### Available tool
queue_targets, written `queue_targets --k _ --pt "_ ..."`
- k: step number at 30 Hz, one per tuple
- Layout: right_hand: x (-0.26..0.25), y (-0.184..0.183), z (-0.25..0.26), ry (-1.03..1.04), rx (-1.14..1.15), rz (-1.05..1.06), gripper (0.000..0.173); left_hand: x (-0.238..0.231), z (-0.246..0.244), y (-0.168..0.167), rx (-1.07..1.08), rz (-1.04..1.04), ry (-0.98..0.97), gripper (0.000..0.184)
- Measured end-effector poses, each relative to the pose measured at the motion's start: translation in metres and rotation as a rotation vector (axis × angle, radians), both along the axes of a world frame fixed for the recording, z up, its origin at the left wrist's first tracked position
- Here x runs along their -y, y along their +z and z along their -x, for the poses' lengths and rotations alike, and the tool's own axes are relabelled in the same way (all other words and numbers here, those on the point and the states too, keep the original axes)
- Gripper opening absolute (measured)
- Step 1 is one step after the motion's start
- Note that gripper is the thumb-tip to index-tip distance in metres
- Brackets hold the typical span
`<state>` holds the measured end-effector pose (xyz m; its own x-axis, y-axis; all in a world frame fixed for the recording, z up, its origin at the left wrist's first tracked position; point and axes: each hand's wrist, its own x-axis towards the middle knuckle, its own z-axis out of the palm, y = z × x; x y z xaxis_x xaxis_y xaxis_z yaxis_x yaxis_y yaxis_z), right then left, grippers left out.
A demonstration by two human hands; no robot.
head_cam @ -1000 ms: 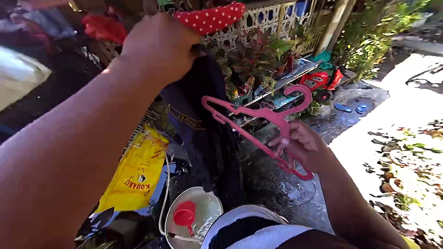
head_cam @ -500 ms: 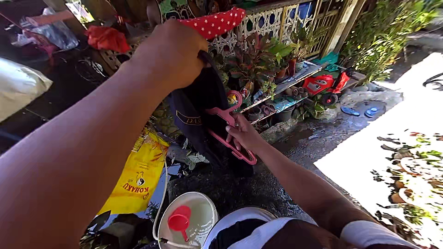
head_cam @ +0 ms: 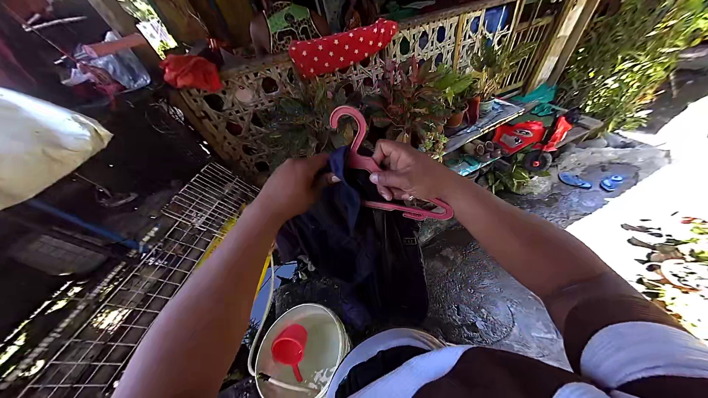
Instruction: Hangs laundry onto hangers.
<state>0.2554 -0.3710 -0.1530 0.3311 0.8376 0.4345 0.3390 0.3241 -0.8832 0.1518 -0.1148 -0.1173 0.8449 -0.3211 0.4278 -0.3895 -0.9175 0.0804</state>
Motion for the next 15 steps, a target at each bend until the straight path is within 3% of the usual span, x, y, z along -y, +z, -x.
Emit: queue_targets --k 2,5,7,11,12,15 --pt "0.010 -0.009 -0.005 0.049 -0.055 0.053 0.008 -0.002 -0.002 -0.013 -0.042 0.004 -0.013 0.026" --pt "0.046 -0.024 -0.029 0.011 -0.154 0.001 0.035 0.009 0.003 0.000 -0.030 -0.008 -0.022 0.029" --pt "0.069 -0.055 -0.045 -0.123 -0.213 -0.105 0.041 0.019 0.002 0.017 -0.038 -0.043 -0.044 0.031" --pt "0.066 -0.128 -0.001 -0.314 -0.173 -0.049 0.083 0.043 -0.004 0.060 -0.059 -0.113 -0.106 0.030" --pt "0.057 -0.136 0.012 -0.390 -0.182 -0.022 0.074 0.050 -0.005 0.070 -0.060 -0.133 -0.122 0.029" --pt "0.044 -0.142 0.007 -0.640 -0.116 -0.001 0.025 0.064 -0.003 0.090 -0.068 -0.222 -0.140 0.029"
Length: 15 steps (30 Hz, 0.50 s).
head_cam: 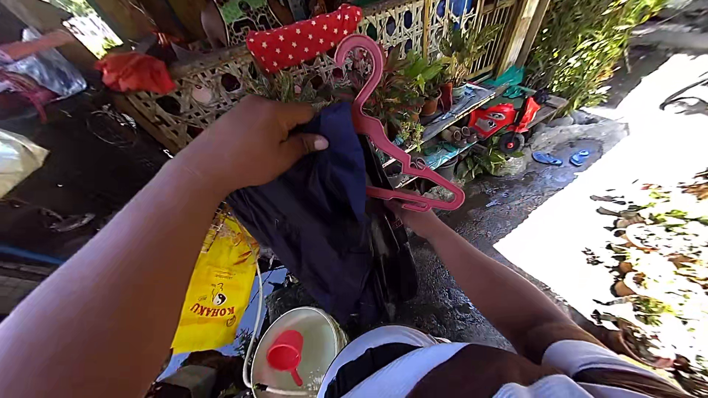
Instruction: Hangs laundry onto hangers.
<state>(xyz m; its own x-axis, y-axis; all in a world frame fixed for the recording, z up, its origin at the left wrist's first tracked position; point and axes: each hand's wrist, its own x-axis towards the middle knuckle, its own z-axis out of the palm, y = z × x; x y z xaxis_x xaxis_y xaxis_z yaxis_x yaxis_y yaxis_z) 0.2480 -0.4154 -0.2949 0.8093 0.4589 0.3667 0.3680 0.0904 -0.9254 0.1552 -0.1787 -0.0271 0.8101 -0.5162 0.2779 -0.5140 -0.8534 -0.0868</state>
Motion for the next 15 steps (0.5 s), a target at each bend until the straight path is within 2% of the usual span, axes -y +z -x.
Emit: queue_targets --k 1,2,4,7,12,15 --pt "0.004 0.004 -0.015 -0.035 0.030 -0.034 0.021 -0.002 0.002 0.003 0.008 -0.038 0.003 0.029" --pt "0.015 0.015 -0.031 -0.057 0.064 -0.016 0.026 -0.007 0.003 0.005 0.016 -0.076 0.011 0.030" --pt "0.038 0.051 -0.058 -0.134 0.117 0.109 0.032 -0.024 0.007 0.003 0.010 -0.135 0.073 0.030" --pt "0.056 0.108 -0.073 -0.255 0.284 0.202 0.030 -0.045 0.008 -0.006 0.018 -0.155 0.246 0.030" --pt "0.062 0.196 -0.043 -0.372 0.659 0.151 0.023 -0.055 0.013 -0.019 0.045 -0.077 0.481 0.035" --pt "0.062 0.217 -0.009 -0.174 0.809 0.181 0.021 -0.066 0.014 -0.022 0.099 0.075 0.520 0.036"
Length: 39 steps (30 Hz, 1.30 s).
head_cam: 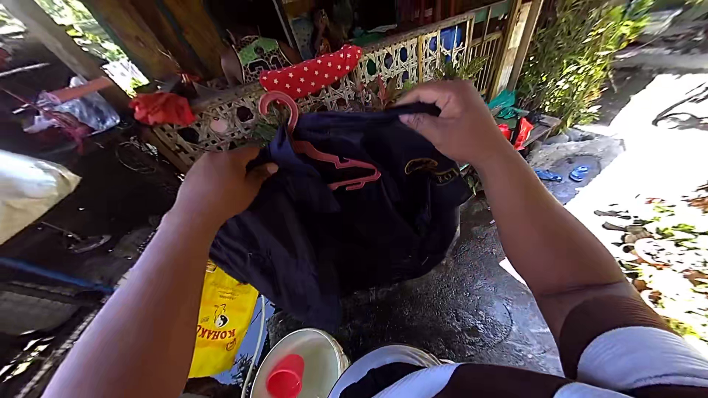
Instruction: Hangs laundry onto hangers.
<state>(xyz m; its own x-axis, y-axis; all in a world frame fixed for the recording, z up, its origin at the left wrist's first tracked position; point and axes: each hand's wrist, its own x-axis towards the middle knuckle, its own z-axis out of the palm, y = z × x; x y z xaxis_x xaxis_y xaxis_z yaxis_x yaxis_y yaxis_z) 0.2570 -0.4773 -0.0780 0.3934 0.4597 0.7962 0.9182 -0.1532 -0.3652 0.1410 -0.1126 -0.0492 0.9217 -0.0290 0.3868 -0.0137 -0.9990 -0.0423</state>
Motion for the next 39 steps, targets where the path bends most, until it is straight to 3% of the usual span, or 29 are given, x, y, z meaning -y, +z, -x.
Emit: queue_targets --k 4,7,8,10,11,14,20,24,30,35,39 --pt "-0.008 -0.017 0.047 0.333 0.095 0.260 0.029 0.005 0.009 -0.002 0.115 0.121 0.083 0.036" --pt "-0.008 -0.036 0.050 0.488 0.068 0.406 0.051 0.015 0.017 -0.003 0.179 0.185 0.005 0.036" --pt "-0.008 -0.041 0.043 0.498 0.063 0.370 0.050 0.019 0.020 -0.002 0.195 0.203 -0.048 0.034" --pt "-0.013 -0.049 0.025 0.375 0.071 0.159 0.045 0.026 0.024 0.002 0.189 0.223 -0.140 0.028" --pt "-0.020 -0.052 0.013 0.270 0.083 0.088 0.051 0.029 0.024 0.003 0.182 0.220 -0.173 0.027" --pt "-0.047 -0.062 -0.009 0.075 0.038 0.127 0.074 0.034 0.021 0.003 0.150 0.192 -0.184 0.028" --pt "-0.094 -0.079 -0.026 0.003 -0.032 0.085 0.061 0.024 0.023 -0.006 0.080 0.214 -0.164 0.022" --pt "-0.101 -0.069 -0.004 0.016 -0.116 0.153 0.033 0.016 0.042 -0.001 0.091 0.219 -0.197 0.020" --pt "-0.150 0.022 0.062 0.180 0.051 0.205 0.027 -0.024 0.154 0.036 0.302 0.122 -0.101 0.028" --pt "-0.231 0.127 0.129 0.339 0.362 0.167 0.032 -0.052 0.264 0.087 0.624 -0.076 0.198 0.034" --pt "-0.308 0.209 0.203 0.396 0.490 0.203 0.037 -0.085 0.340 0.131 0.698 -0.168 0.504 0.040"
